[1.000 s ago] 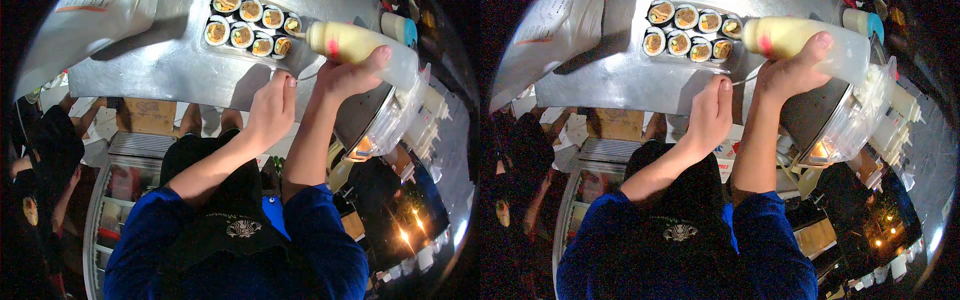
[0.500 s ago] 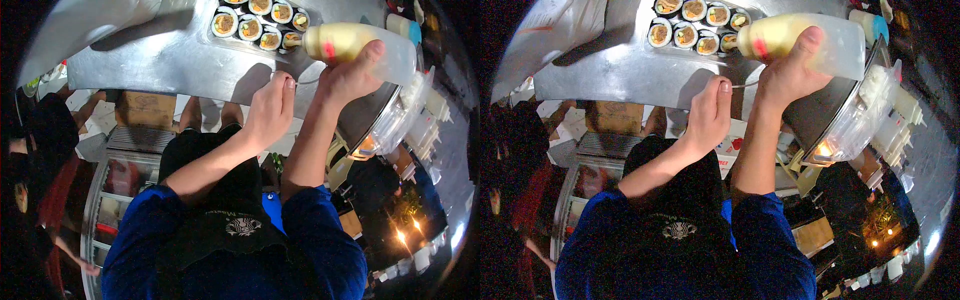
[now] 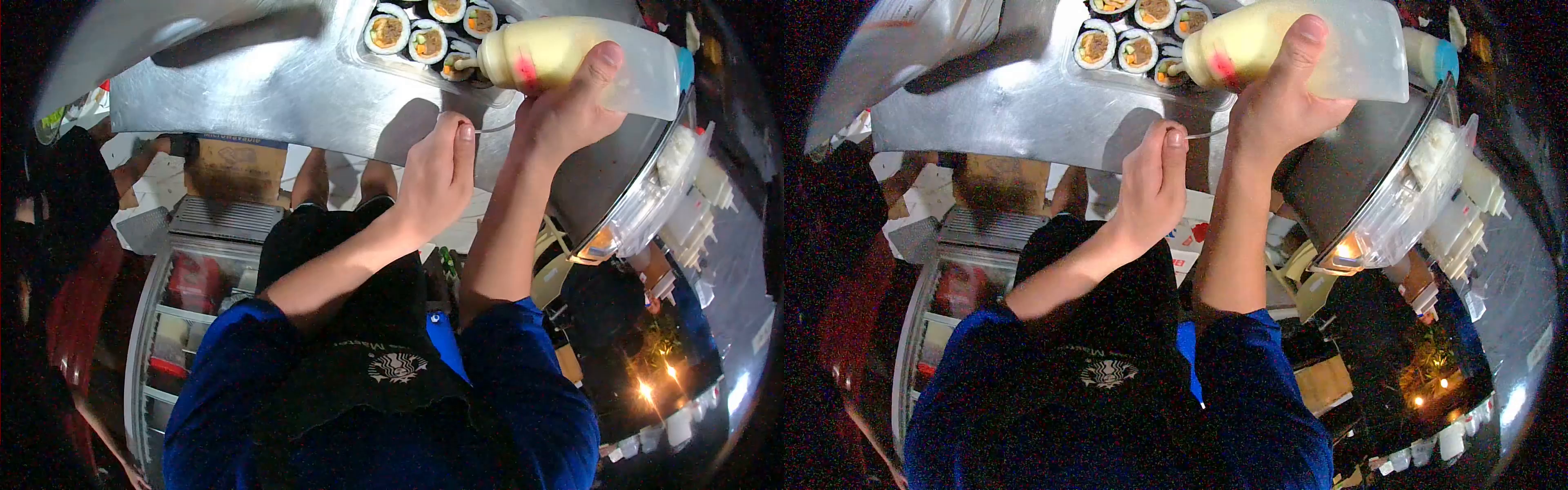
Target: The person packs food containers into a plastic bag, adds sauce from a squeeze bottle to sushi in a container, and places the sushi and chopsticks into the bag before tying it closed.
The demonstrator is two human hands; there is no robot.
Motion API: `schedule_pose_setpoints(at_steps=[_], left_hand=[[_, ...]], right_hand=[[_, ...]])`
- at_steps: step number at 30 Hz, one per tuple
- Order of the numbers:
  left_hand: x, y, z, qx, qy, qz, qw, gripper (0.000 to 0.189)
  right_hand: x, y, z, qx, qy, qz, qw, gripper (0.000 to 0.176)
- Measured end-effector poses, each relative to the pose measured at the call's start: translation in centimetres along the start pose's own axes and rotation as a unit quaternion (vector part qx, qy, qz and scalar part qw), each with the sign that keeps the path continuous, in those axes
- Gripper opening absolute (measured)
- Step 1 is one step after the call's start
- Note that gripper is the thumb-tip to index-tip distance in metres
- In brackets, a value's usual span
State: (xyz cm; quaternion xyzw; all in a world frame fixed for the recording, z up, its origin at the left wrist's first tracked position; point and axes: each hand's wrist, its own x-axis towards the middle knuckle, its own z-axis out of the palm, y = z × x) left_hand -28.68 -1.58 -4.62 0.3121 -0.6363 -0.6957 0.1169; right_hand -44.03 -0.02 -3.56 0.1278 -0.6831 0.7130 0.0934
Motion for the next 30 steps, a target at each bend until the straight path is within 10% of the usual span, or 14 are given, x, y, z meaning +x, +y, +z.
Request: schedule_pose_setpoints(at_steps=[7,14,30], left_hand=[[0.6,0.7,0.1,-0.026,-0.004,-0.001,1.000,0.013],[2.4,2.4,1.0,-0.028,0.023,0.028,0.999,0.013],[3.4,2.2,-0.4,-0.017,0.069,0.031,0.997,0.012]], right_hand=[[1.6,-1.4,1.5,0.004,0.100,0.021,0.995,0.045],[3.9,0.2,3.4,-0.010,0.003,-0.119,0.993,0.037],[2.7,-0.9,6.6,0.038,-0.033,-0.025,0.998,0.037]])
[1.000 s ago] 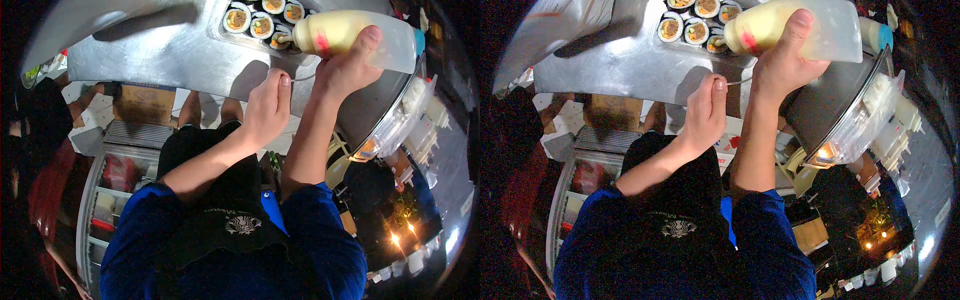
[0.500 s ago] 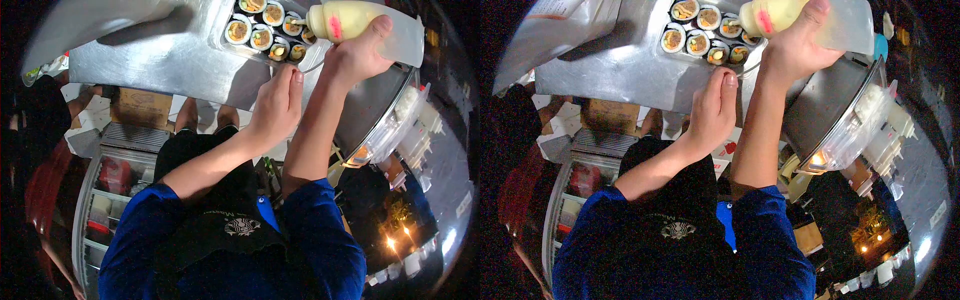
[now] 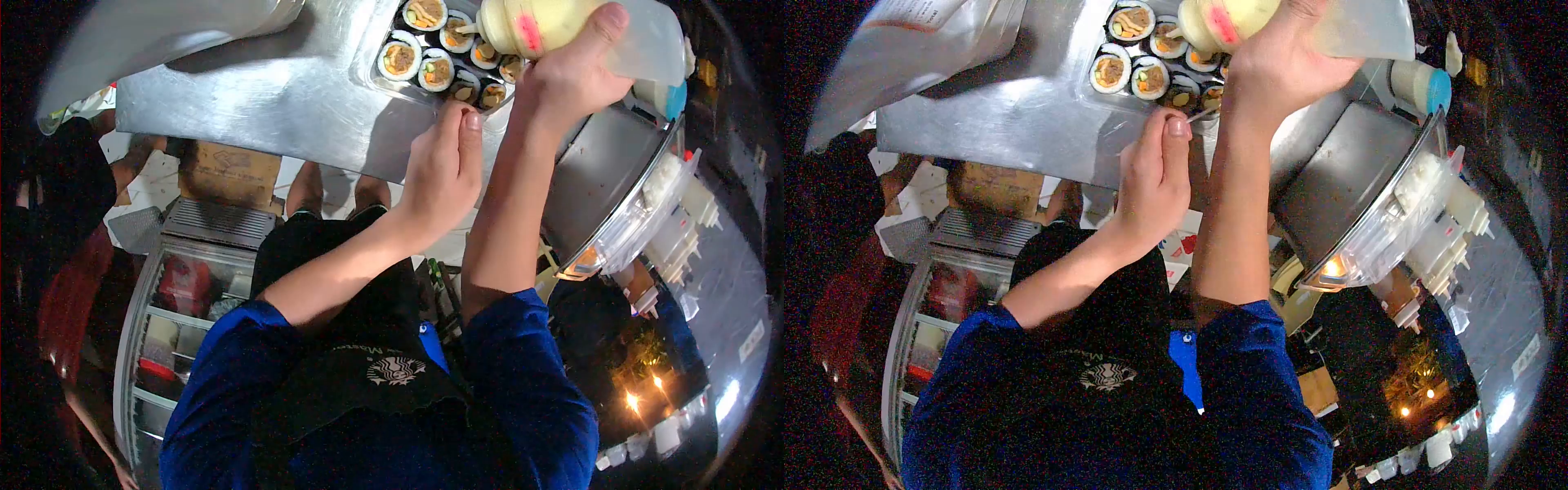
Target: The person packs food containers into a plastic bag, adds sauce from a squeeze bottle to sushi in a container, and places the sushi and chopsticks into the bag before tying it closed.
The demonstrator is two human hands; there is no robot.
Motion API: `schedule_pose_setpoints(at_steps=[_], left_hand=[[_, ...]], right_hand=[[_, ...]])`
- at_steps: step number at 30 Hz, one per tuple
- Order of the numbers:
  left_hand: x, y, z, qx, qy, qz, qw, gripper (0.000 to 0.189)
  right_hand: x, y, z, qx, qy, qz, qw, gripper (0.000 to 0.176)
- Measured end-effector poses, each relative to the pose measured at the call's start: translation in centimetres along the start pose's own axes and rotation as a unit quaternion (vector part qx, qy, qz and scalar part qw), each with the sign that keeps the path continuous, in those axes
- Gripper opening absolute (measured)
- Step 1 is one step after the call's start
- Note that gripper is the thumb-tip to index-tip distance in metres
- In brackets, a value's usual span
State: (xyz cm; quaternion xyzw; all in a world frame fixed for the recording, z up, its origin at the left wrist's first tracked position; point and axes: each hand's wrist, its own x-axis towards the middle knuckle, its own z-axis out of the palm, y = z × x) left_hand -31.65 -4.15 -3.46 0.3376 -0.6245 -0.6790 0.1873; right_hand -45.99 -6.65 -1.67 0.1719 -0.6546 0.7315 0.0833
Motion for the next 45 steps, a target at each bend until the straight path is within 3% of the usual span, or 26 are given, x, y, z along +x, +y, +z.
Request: schedule_pose_setpoints(at_steps=[1,5,11,13,16,19,22,24,26,28,30,36,38,40,42,45], left_hand=[[0.1,-0.1,-0.1,0.000,0.003,0.001,1.000,0.012],[0.4,0.0,-0.5,-0.013,0.007,-0.002,1.000,0.012],[0.6,0.0,-0.9,-0.026,0.042,0.013,0.999,0.013],[0.9,0.0,-1.1,-0.017,0.048,0.025,0.998,0.013],[1.1,-0.2,-1.5,-0.022,0.056,0.034,0.998,0.013],[1.1,-0.1,-1.9,-0.027,0.055,0.026,0.998,0.013],[-0.1,0.0,-2.5,-0.023,0.044,0.004,0.999,0.018],[-0.8,-0.6,-2.8,-0.025,0.041,-0.002,0.999,0.021],[-1.7,-1.1,-3.0,-0.035,0.041,-0.006,0.999,0.020],[-1.9,-1.2,-3.1,-0.025,0.039,-0.012,0.999,0.020],[-1.8,-1.3,-3.4,-0.016,0.040,-0.011,0.999,0.020],[-1.5,-1.6,-3.6,-0.014,0.039,0.001,0.999,0.021],[-1.6,-1.5,-3.4,-0.018,0.036,-0.009,0.999,0.021],[-1.6,-1.7,-3.3,-0.021,0.041,-0.004,0.999,0.022],[-1.6,-1.7,-3.3,-0.022,0.042,-0.004,0.999,0.022],[-1.8,-1.4,-3.5,-0.015,0.029,-0.009,0.999,0.021]], right_hand=[[0.3,-0.1,0.9,-0.062,0.023,0.000,0.998,0.040],[0.3,-0.8,2.3,-0.027,0.107,0.066,0.992,0.039],[-0.6,-2.1,3.6,0.013,-0.006,0.058,0.998,0.034],[-0.2,-0.7,3.7,0.024,-0.069,-0.003,0.997,0.033],[0.0,-0.3,4.9,-0.005,0.026,0.017,1.000,0.031],[-0.4,-1.0,5.4,-0.002,0.060,0.057,0.997,0.035],[-1.7,-1.7,4.3,0.032,0.051,0.078,0.995,0.044],[-3.6,-2.6,4.7,-0.013,0.026,0.016,0.999,0.053],[-3.8,-3.1,4.0,-0.053,0.023,0.100,0.993,0.055],[-3.9,-1.0,2.7,-0.015,-0.031,0.038,0.999,0.049],[-3.6,0.6,2.5,-0.026,-0.029,0.009,0.999,0.035],[-3.7,-0.6,2.7,-0.033,-0.016,0.020,0.999,0.034],[-3.9,-1.9,3.2,0.017,0.009,0.071,0.997,0.051],[-3.9,-1.9,3.2,0.022,0.014,0.070,0.997,0.053],[-3.6,-0.4,2.5,-0.017,0.001,0.016,1.000,0.040],[-3.4,-0.5,0.5,0.005,0.032,0.069,0.997,0.044]])
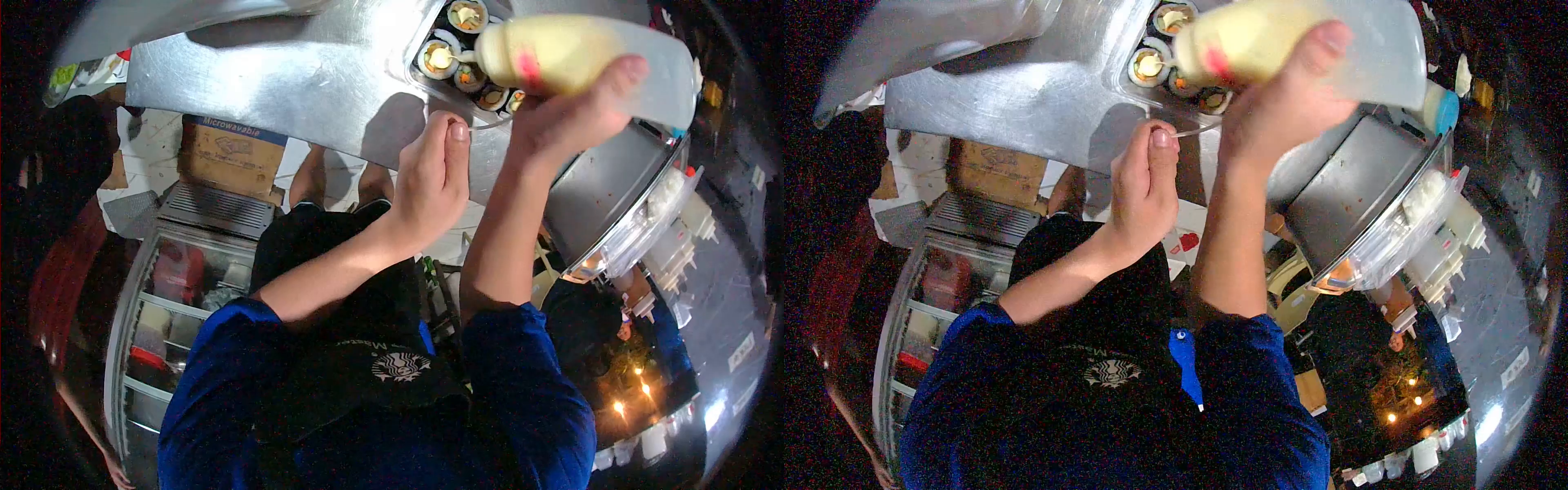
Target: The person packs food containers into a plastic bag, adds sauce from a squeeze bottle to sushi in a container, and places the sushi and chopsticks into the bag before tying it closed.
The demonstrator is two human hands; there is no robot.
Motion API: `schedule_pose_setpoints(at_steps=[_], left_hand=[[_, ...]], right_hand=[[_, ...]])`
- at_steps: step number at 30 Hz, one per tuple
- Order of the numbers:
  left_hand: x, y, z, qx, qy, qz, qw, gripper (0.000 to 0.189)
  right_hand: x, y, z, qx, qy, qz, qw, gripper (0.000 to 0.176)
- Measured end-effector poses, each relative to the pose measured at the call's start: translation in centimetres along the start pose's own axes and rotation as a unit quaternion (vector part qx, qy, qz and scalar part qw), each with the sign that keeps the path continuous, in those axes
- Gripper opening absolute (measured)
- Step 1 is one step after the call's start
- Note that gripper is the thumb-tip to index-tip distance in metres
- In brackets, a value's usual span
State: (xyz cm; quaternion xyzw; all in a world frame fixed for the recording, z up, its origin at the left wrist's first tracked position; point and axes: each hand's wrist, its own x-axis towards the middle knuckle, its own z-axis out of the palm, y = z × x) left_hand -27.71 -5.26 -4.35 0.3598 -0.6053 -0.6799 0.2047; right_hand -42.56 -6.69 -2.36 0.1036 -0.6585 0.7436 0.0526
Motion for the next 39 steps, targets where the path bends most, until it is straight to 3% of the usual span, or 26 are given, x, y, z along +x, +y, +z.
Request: schedule_pose_setpoints(at_steps=[4,7,14,17,20,23,29,30,33,35,39], left_hand=[[-0.5,0.5,0.2,0.010,-0.045,-0.026,0.999,0.021],[-0.6,0.6,0.5,0.012,-0.049,-0.024,0.998,0.021],[-0.4,0.4,0.4,0.009,-0.045,-0.019,0.999,0.015],[-0.4,0.8,0.0,0.016,-0.045,-0.010,0.999,0.016],[-0.4,1.1,-0.1,0.016,-0.055,-0.018,0.998,0.017],[-0.4,1.3,0.2,0.008,-0.068,-0.015,0.998,0.016],[0.4,1.3,0.9,-0.003,-0.055,0.024,0.998,0.013],[0.4,1.2,0.9,-0.001,-0.048,0.026,0.998,0.013],[0.4,1.2,0.7,0.012,-0.047,0.012,0.999,0.014],[0.0,1.3,0.2,0.030,-0.073,-0.029,0.996,0.018],[0.4,1.7,0.4,0.016,-0.066,-0.016,0.998,0.017]], right_hand=[[-0.1,-0.5,-1.7,-0.058,0.035,0.010,0.998,0.050],[0.0,1.1,-1.8,-0.120,0.004,-0.094,0.988,0.049],[0.1,1.0,-1.8,-0.100,0.018,-0.096,0.990,0.049],[-0.3,-0.1,-2.4,-0.101,0.060,-0.021,0.993,0.053],[0.0,-1.1,-2.7,-0.021,0.107,0.045,0.993,0.051],[0.5,-1.9,-2.3,0.027,0.121,0.037,0.992,0.048],[2.1,0.3,-1.4,-0.035,0.095,-0.064,0.993,0.048],[2.1,0.1,-1.3,-0.062,0.078,-0.076,0.992,0.055],[1.4,-0.6,-2.0,-0.059,0.022,-0.060,0.996,0.054],[0.8,-0.3,-2.4,-0.060,0.036,-0.051,0.996,0.053],[2.0,0.8,-2.2,-0.032,0.067,-0.074,0.994,0.051]])
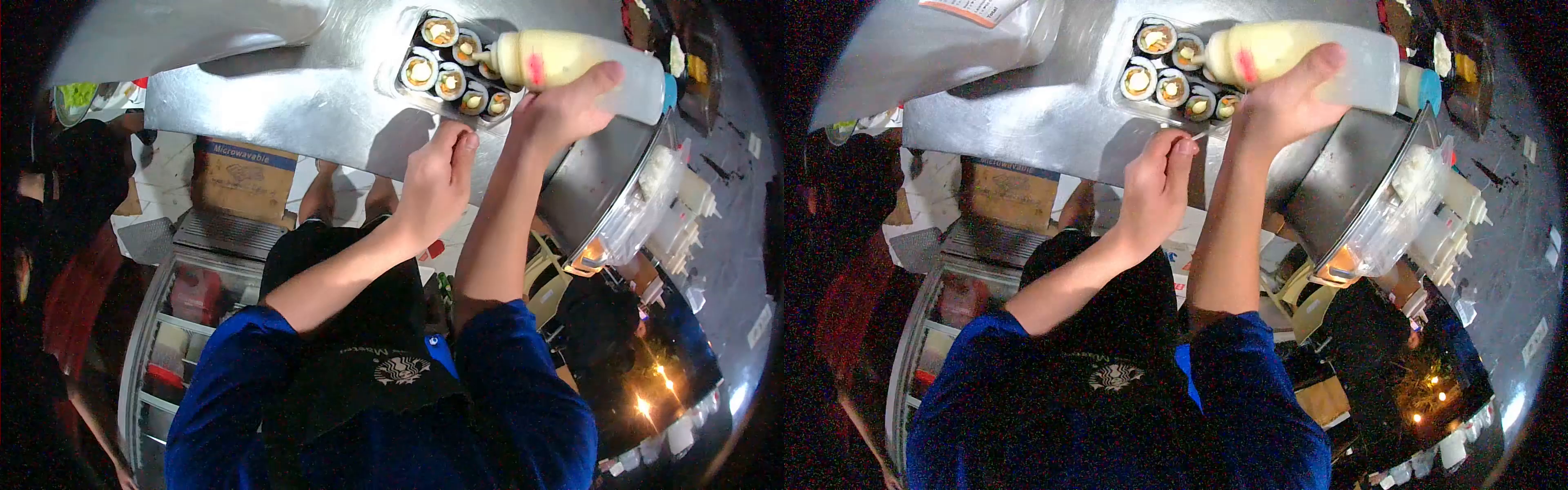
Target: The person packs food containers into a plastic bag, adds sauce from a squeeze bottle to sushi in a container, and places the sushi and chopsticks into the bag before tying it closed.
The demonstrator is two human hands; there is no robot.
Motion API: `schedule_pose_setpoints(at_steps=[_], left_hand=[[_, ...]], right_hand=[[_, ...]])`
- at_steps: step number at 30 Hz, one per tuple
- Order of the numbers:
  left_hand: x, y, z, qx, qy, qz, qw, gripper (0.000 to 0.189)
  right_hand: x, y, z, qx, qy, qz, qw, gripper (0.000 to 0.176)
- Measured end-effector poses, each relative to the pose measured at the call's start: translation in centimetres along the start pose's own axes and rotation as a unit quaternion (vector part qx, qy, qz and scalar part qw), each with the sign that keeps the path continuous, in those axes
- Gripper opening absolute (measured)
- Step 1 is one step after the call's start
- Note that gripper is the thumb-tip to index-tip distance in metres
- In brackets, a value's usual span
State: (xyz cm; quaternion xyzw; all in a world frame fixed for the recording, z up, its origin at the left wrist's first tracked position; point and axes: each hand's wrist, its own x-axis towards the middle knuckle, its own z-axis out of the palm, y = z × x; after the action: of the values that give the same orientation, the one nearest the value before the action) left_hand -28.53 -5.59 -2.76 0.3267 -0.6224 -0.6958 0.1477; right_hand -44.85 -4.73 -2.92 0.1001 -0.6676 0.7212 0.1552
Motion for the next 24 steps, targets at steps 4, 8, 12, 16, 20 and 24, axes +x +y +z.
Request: schedule_pose_setpoints(at_steps=[4,8,12,16,20,24], left_hand=[[0.7,0.2,0.6,-0.006,0.014,0.030,0.999,0.016],[0.8,0.5,0.1,0.000,-0.006,-0.004,1.000,0.015],[0.6,0.8,-0.1,0.001,0.022,0.031,0.999,0.016],[0.4,3.3,-1.9,0.011,0.023,0.042,0.999,0.016],[-0.9,9.5,-4.2,0.055,-0.005,0.097,0.994,0.012],[-3.0,15.7,-5.5,0.097,-0.036,0.256,0.961,0.013]], right_hand=[[0.5,0.4,1.6,-0.046,-0.014,-0.032,0.998,0.058],[0.2,0.2,1.9,-0.041,-0.014,-0.060,0.997,0.063],[0.4,-1.5,1.0,-0.017,0.066,0.002,0.998,0.055],[0.5,-5.9,-2.0,0.174,0.091,0.226,0.954,0.069],[0.2,-12.5,-3.3,0.295,0.114,0.348,0.883,0.079],[0.7,-21.4,-2.9,0.284,0.143,0.347,0.882,0.077]])
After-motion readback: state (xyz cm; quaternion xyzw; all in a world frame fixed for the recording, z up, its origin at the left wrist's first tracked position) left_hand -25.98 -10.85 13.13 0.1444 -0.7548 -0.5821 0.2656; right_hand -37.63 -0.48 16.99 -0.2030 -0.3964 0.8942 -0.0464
